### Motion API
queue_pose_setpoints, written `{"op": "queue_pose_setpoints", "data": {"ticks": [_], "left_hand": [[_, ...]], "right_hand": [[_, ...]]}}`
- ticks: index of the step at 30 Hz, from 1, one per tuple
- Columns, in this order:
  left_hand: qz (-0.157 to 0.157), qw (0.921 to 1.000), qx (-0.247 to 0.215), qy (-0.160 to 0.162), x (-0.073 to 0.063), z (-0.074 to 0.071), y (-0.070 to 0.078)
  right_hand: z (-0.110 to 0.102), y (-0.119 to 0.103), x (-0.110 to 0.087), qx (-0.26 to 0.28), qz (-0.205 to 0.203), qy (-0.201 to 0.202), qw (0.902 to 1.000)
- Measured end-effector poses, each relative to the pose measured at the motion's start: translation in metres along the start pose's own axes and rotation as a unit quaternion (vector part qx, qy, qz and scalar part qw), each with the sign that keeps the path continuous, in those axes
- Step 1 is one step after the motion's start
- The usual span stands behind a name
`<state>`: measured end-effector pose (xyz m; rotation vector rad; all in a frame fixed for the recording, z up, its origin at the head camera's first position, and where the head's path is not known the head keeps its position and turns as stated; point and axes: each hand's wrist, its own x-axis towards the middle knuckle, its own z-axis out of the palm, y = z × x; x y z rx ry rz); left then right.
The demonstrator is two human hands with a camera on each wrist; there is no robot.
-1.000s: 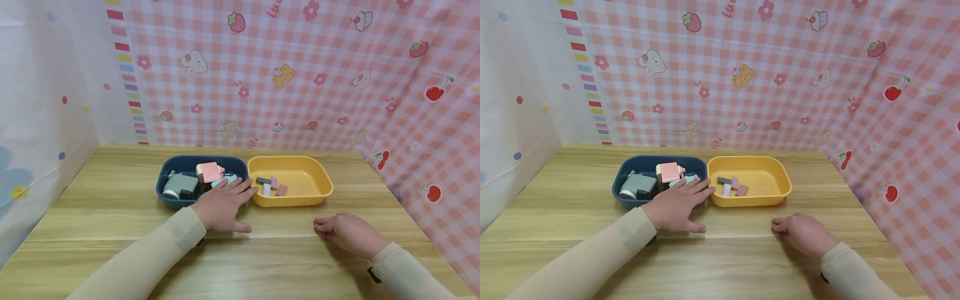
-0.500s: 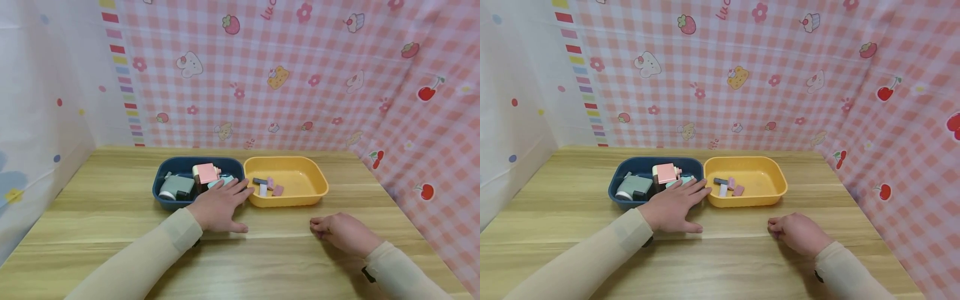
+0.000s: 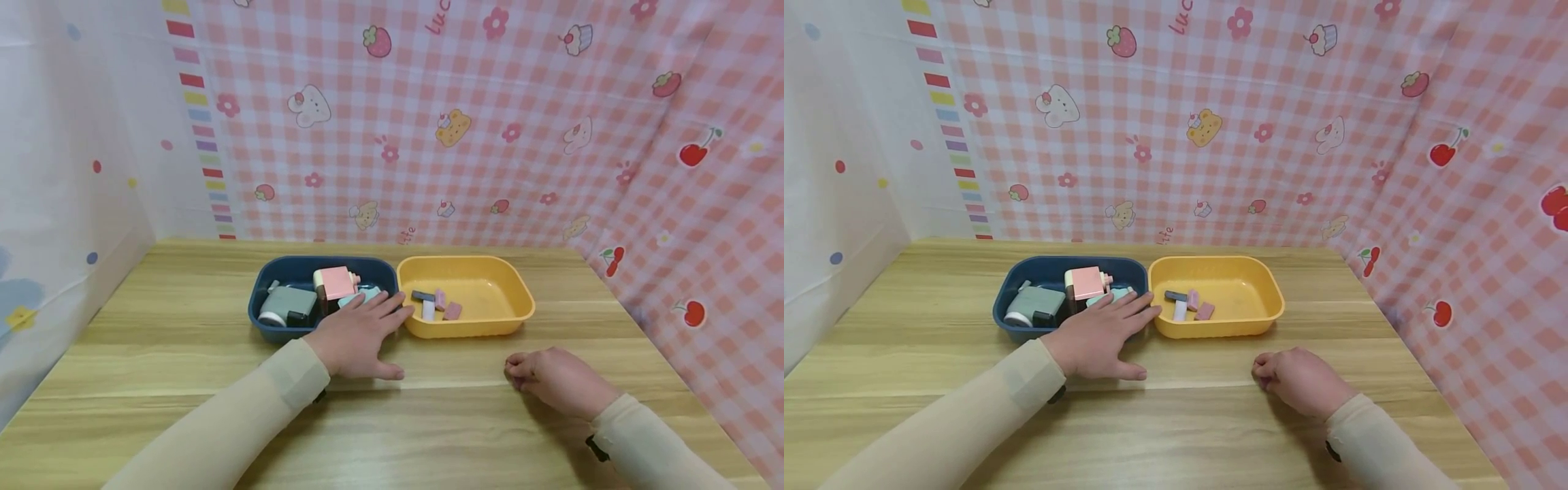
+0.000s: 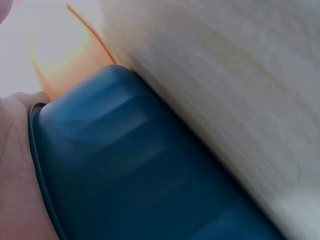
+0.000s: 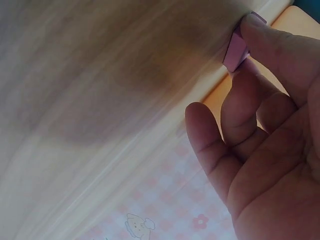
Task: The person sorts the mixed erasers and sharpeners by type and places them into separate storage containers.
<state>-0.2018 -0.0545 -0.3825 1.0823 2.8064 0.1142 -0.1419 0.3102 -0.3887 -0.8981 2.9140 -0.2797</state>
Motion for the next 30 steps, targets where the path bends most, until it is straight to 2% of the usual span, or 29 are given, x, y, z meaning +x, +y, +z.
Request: {"op": "queue_pose_setpoints", "data": {"ticks": [12,23,26,30], "left_hand": [[-0.002,1.0,-0.002,-0.007,0.0003,0.0,-0.0016],[0.0,1.0,0.001,-0.004,0.0014,0.0006,-0.0011],[0.0,1.0,0.001,-0.005,0.0011,0.0004,-0.001],[-0.002,1.0,0.004,-0.005,0.0013,0.0003,-0.0015]], "right_hand": [[-0.0006,-0.0026,0.0033,0.021,0.045,-0.021,0.9985],[0.0003,-0.0033,-0.0016,0.027,0.074,-0.004,0.9969],[0.0003,-0.0026,-0.0025,0.024,0.07,-0.003,0.9973],[0.0011,-0.001,-0.0037,0.01,0.038,0.006,0.9992]]}}
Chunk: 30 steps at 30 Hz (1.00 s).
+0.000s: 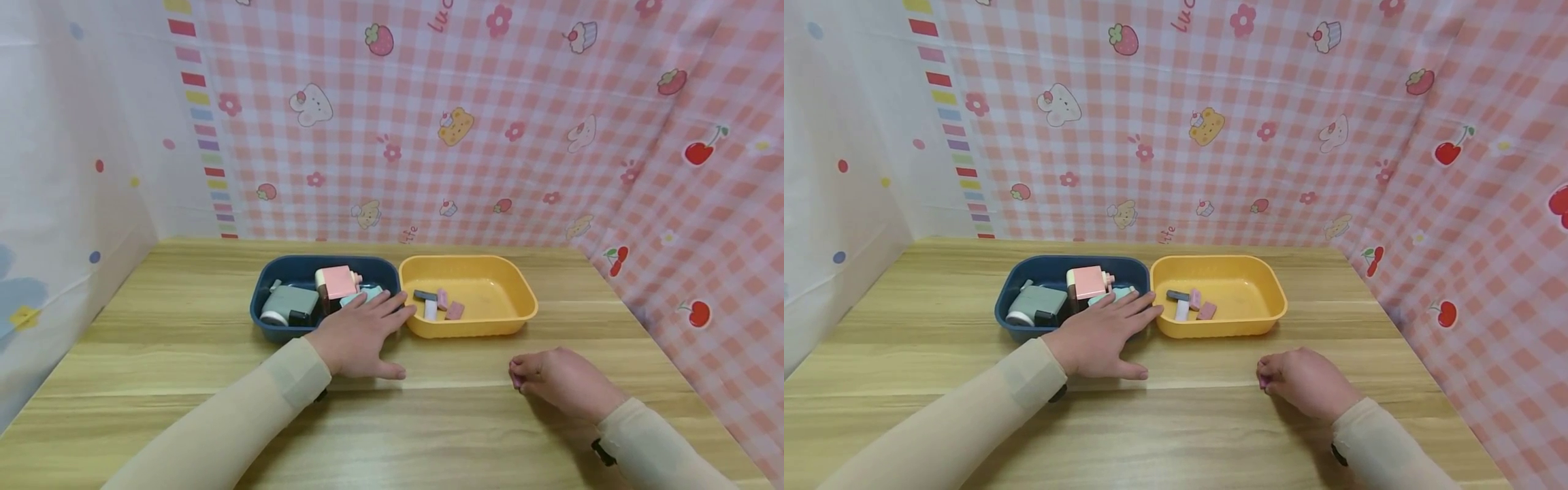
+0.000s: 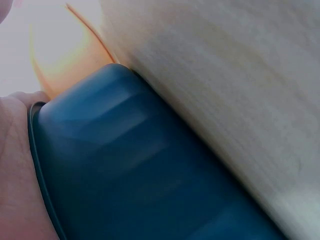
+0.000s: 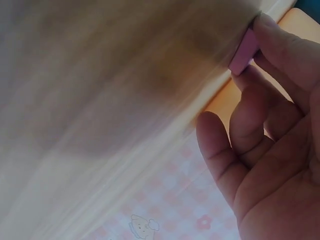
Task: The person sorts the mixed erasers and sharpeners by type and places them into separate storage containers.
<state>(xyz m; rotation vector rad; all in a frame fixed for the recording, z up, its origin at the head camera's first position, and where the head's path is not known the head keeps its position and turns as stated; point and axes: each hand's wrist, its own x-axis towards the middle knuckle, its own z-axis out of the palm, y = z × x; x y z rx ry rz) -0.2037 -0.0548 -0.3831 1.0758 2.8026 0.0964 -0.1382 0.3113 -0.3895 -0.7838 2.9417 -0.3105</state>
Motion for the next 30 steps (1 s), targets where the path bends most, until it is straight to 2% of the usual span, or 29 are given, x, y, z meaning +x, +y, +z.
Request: {"op": "queue_pose_setpoints", "data": {"ticks": [7,16,20,25,30], "left_hand": [[0.003,1.0,-0.002,0.002,-0.0001,0.0002,-0.0003],[0.005,1.0,-0.001,0.004,-0.0011,-0.0008,0.0004],[0.004,1.0,-0.002,0.002,-0.0008,-0.0007,0.0002],[0.005,1.0,0.0,0.003,-0.0006,-0.001,-0.0001],[0.008,1.0,0.001,0.004,-0.0015,-0.0026,0.0004]], "right_hand": [[0.0015,0.0029,-0.0021,0.005,-0.037,0.008,0.9993],[0.0021,0.0051,-0.0016,-0.021,-0.067,0.029,0.9971],[0.0032,0.0057,-0.0023,-0.03,-0.08,0.055,0.9949],[0.0046,0.0056,-0.0029,-0.038,-0.099,0.11,0.9883],[0.0025,0.0024,-0.0013,-0.053,-0.084,0.138,0.9854]]}}
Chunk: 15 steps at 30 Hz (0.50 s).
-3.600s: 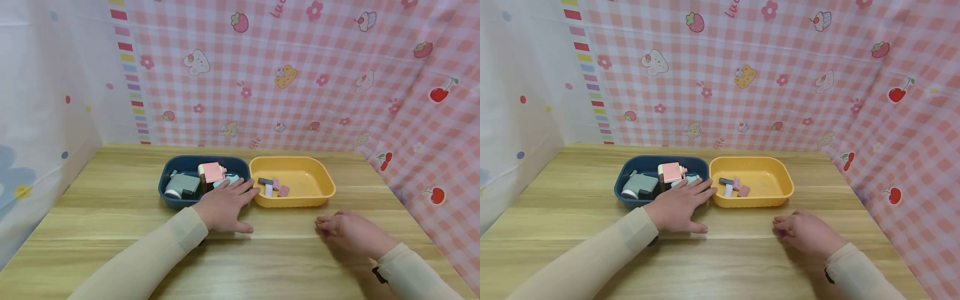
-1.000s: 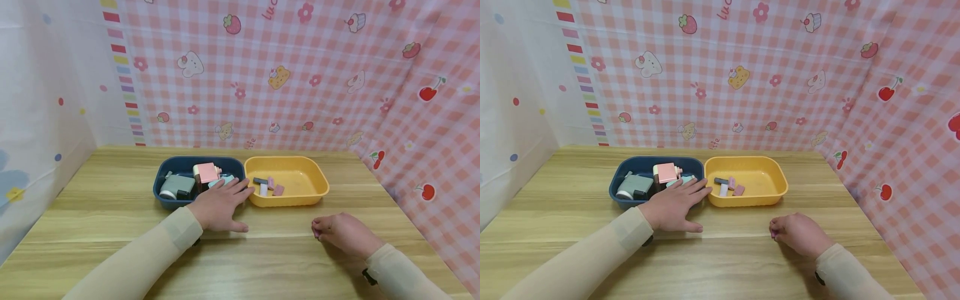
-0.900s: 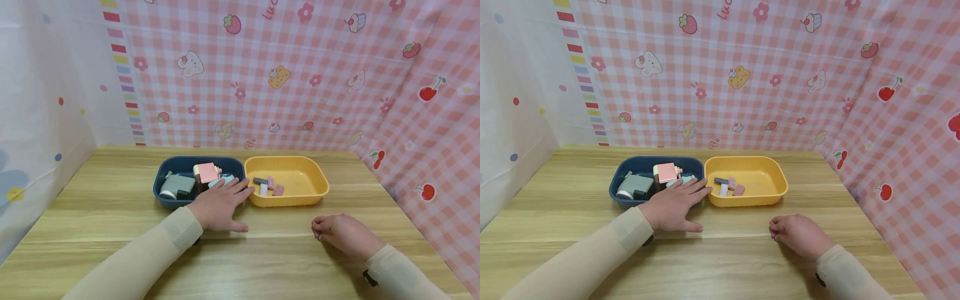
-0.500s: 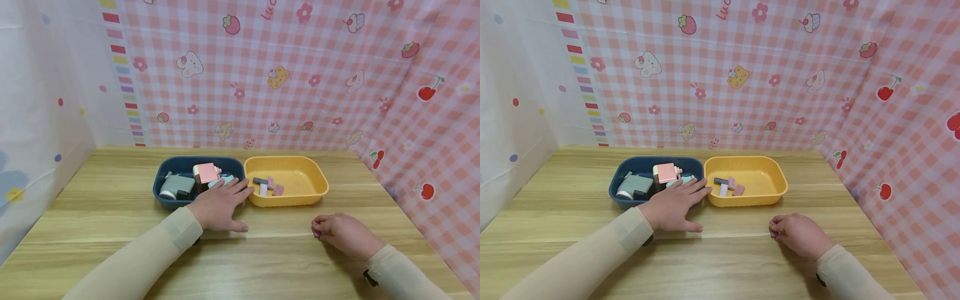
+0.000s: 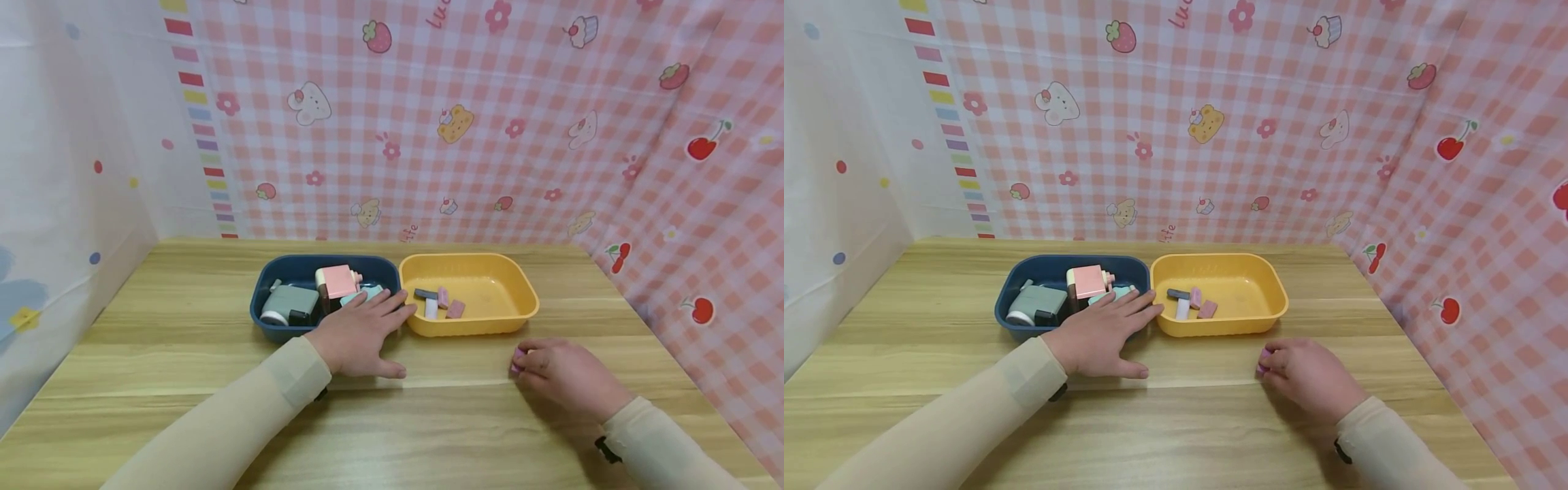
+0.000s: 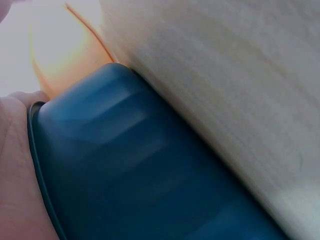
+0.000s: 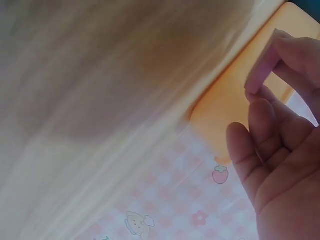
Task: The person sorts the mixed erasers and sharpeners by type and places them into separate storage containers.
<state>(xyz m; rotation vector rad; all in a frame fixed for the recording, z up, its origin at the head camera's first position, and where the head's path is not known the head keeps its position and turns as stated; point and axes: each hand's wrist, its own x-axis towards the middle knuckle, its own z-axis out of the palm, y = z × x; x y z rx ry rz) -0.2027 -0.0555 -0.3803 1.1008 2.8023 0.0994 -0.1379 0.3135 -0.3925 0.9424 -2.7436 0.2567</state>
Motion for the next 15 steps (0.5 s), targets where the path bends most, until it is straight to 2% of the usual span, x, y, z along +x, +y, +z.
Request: {"op": "queue_pose_setpoints", "data": {"ticks": [7,15], "left_hand": [[-0.004,1.0,0.0,-0.003,0.001,-0.001,0.0],[-0.007,1.0,-0.001,-0.006,0.001,0.0,0.0]], "right_hand": [[-0.01,-0.005,0.005,-0.016,0.027,0.021,0.9993],[-0.016,-0.003,0.015,-0.019,-0.028,0.086,0.9957]]}}
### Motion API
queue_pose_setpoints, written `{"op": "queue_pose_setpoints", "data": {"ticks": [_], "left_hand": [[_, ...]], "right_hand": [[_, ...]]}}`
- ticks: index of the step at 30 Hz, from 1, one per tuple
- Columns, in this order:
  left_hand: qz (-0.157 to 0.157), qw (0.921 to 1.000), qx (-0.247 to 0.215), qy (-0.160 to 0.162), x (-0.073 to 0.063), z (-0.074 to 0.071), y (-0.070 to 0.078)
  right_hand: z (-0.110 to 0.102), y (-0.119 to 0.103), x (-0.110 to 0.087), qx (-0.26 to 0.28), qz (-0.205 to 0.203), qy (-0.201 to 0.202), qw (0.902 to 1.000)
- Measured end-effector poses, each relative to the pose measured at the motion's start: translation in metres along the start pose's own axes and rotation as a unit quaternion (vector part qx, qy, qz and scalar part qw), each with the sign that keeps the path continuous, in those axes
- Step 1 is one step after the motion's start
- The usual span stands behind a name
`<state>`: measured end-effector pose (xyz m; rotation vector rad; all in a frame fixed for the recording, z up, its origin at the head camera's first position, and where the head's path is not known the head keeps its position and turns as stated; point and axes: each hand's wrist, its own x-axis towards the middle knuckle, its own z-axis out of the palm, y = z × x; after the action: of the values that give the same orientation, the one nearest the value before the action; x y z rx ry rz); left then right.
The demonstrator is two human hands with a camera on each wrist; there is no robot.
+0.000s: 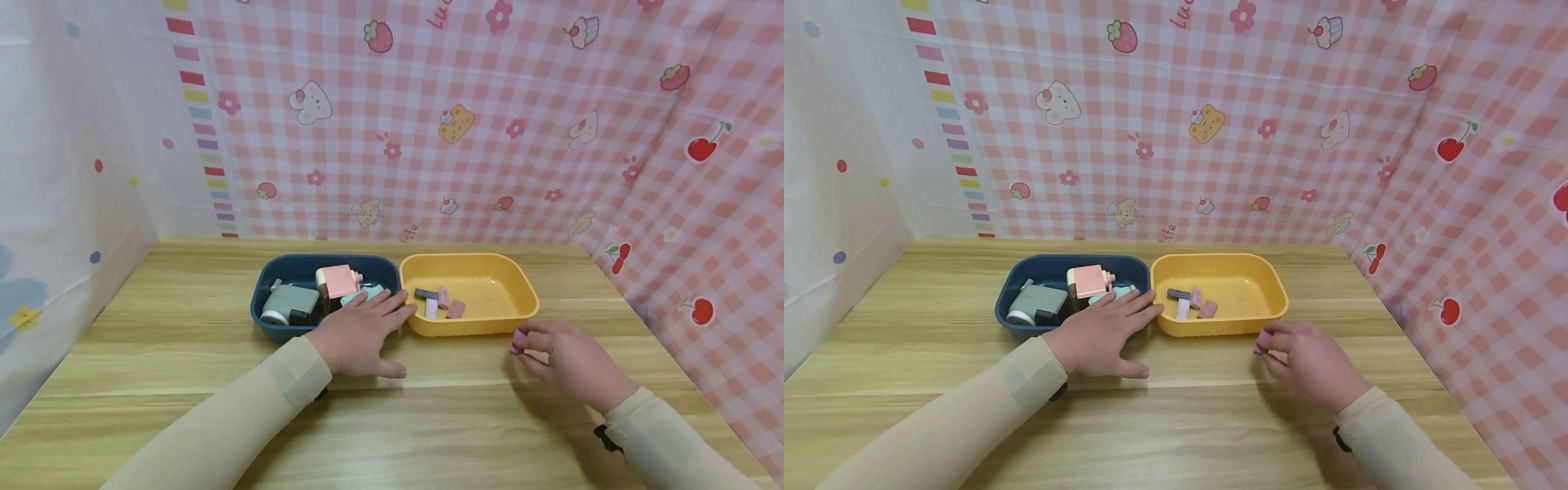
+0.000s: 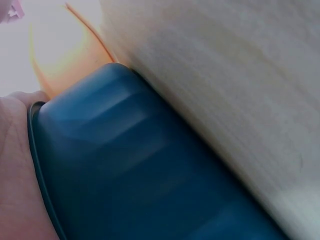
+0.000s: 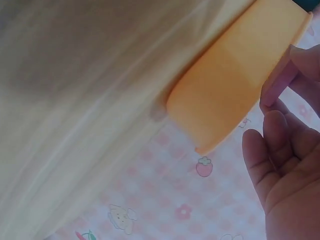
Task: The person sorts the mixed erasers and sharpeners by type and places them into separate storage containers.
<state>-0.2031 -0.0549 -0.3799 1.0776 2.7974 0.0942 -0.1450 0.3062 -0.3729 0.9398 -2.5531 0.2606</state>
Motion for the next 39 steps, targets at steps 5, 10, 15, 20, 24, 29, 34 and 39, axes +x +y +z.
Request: {"op": "queue_pose_setpoints", "data": {"ticks": [5,10,15,20,24,29,34,39], "left_hand": [[-0.001,1.0,0.0,-0.001,0.0,0.001,0.0],[0.0,1.0,-0.002,0.0,0.0,0.0,0.0],[-0.001,1.0,-0.002,0.001,-0.001,0.0,0.0],[0.001,1.0,-0.005,0.003,-0.001,0.0,0.0],[0.005,0.9999,-0.008,0.005,-0.001,0.001,-0.001],[0.005,0.9999,-0.011,0.002,-0.001,0.001,-0.001],[0.005,0.9999,-0.01,0.002,-0.001,0.001,-0.001],[0.005,0.9999,-0.01,0.001,-0.001,-0.001,0.0]], "right_hand": [[-0.002,0.001,0.007,-0.008,-0.021,0.022,0.9995],[-0.006,0.001,0.014,-0.013,-0.02,0.024,0.9994],[-0.007,0.003,0.021,-0.02,-0.015,0.026,0.9994],[-0.007,0.007,0.027,-0.024,-0.025,0.025,0.9991],[-0.006,0.007,0.033,-0.026,-0.022,0.017,0.9993],[-0.006,0.006,0.041,-0.025,-0.01,0.002,0.9996],[-0.005,0.007,0.049,-0.019,0.002,-0.02,0.9996],[-0.002,0.009,0.057,-0.019,0.01,-0.036,0.9991]]}}
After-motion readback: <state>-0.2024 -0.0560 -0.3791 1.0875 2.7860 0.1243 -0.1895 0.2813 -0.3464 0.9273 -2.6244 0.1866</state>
